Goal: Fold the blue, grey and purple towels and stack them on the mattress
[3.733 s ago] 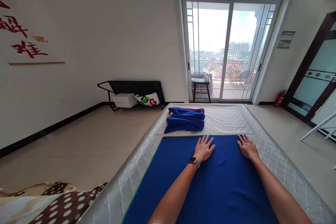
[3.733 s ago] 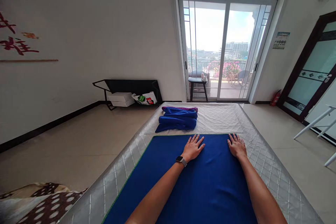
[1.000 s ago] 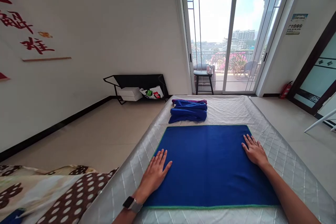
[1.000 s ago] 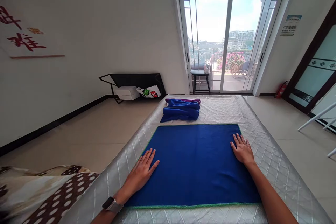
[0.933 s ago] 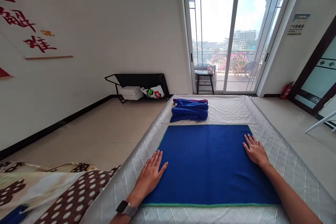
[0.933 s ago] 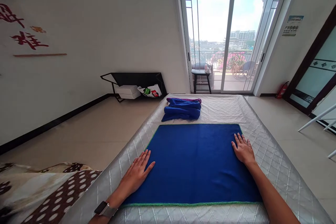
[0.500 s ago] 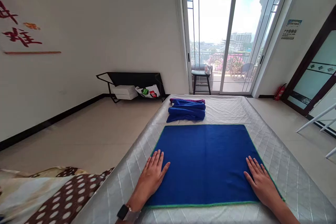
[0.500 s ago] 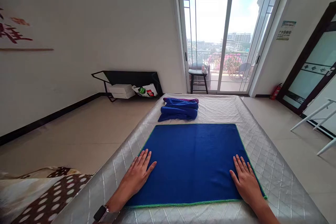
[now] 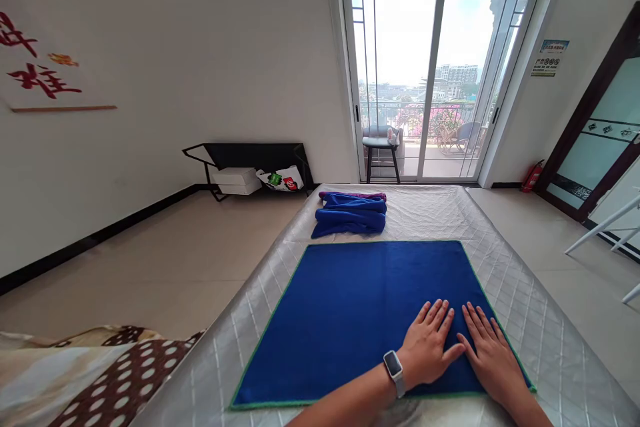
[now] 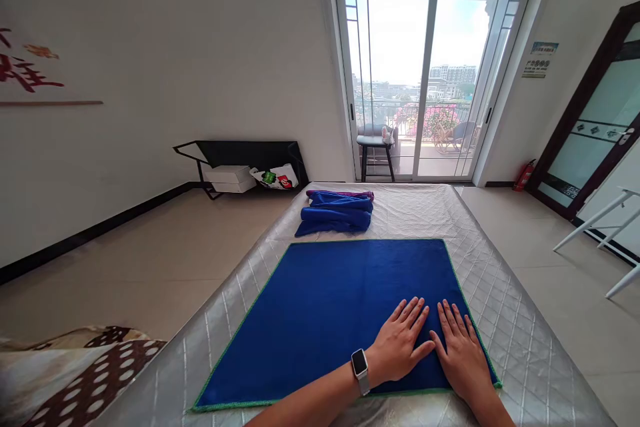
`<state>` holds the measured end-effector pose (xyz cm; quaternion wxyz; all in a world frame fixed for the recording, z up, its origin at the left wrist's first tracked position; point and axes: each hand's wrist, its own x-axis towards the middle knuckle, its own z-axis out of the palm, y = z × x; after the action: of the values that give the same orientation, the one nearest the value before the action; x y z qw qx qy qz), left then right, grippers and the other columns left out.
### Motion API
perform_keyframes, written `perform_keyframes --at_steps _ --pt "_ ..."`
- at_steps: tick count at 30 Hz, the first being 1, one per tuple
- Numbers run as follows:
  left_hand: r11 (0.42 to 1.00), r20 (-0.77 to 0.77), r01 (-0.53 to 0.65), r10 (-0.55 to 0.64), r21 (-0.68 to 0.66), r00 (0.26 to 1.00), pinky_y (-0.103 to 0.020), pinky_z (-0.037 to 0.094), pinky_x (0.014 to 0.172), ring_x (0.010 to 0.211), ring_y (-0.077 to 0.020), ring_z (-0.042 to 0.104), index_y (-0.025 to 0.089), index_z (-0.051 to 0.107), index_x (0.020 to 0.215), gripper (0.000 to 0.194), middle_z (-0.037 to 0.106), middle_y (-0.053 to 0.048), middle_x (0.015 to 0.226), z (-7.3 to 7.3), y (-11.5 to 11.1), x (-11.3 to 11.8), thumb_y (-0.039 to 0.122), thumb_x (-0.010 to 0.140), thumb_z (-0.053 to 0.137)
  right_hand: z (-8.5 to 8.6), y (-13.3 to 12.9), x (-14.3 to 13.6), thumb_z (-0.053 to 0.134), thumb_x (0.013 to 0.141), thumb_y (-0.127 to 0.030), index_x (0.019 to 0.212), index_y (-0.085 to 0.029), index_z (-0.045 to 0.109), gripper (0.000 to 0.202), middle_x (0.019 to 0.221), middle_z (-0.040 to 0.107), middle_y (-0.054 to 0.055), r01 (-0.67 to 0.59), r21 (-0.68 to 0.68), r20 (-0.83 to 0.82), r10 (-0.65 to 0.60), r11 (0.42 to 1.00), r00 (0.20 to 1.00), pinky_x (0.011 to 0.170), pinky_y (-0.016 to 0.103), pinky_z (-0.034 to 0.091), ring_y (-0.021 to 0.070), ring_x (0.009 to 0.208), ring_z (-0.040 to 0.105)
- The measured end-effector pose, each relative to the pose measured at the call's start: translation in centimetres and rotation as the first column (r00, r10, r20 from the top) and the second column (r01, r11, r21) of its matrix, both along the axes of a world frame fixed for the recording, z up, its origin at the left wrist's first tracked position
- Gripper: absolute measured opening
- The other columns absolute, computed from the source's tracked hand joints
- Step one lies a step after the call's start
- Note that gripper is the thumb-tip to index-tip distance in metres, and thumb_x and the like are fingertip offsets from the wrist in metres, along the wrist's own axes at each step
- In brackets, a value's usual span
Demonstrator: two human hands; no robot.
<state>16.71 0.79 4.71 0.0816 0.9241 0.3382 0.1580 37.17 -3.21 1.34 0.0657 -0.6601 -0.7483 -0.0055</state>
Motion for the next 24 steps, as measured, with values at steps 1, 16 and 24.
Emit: perform_keyframes --at_steps 1,16,24 --pt "1.000 -0.013 -0.023 0.024 0.007 1.000 -0.039 0.023 0.122 0.150 -0.0197 0.023 0.021 0.020 0.157 0.068 0.030 -0.007 0.161 -0.3 0.2 -1.6 0.059 0.101 0.025 0.1 0.0 -0.2 0.022 0.098 -0.057 0.155 -0.020 0.031 0.068 0.160 0.034 0.005 0.012 0.000 -0.005 -0.012 1.000 1.000 0.120 0.048 0.027 0.0248 0.148 0.029" --pt "0.710 -0.221 -0.688 0.703 0.153 0.676 -0.048 0.036 0.115 0.147 -0.0259 0.032 0.023 0.027 0.155 0.063 0.035 -0.005 0.159 -8.6 -4.9 -35.6 0.052 0.099 0.024 0.1 0.0 -0.1 0.021 0.097 -0.061 0.155 -0.021 0.029 0.071 0.160 0.032 0.004 0.048 -0.057 -0.030 -0.050 0.997 0.998 0.121 0.050 0.025 0.0252 0.148 0.028" --pt "0.700 -0.226 -0.698 0.712 0.150 0.665 -0.050 0.035 0.116 0.145 -0.0284 0.036 0.020 0.046 0.148 0.062 0.044 -0.009 0.154 -7.2 -4.2 -34.2 0.051 0.098 0.027 1.2 4.2 0.8 0.022 0.097 -0.059 0.153 -0.019 0.036 0.070 0.160 0.032 0.008 0.051 -0.039 0.004 -0.051 0.998 0.999 0.119 0.050 0.030 0.0272 0.147 0.030"
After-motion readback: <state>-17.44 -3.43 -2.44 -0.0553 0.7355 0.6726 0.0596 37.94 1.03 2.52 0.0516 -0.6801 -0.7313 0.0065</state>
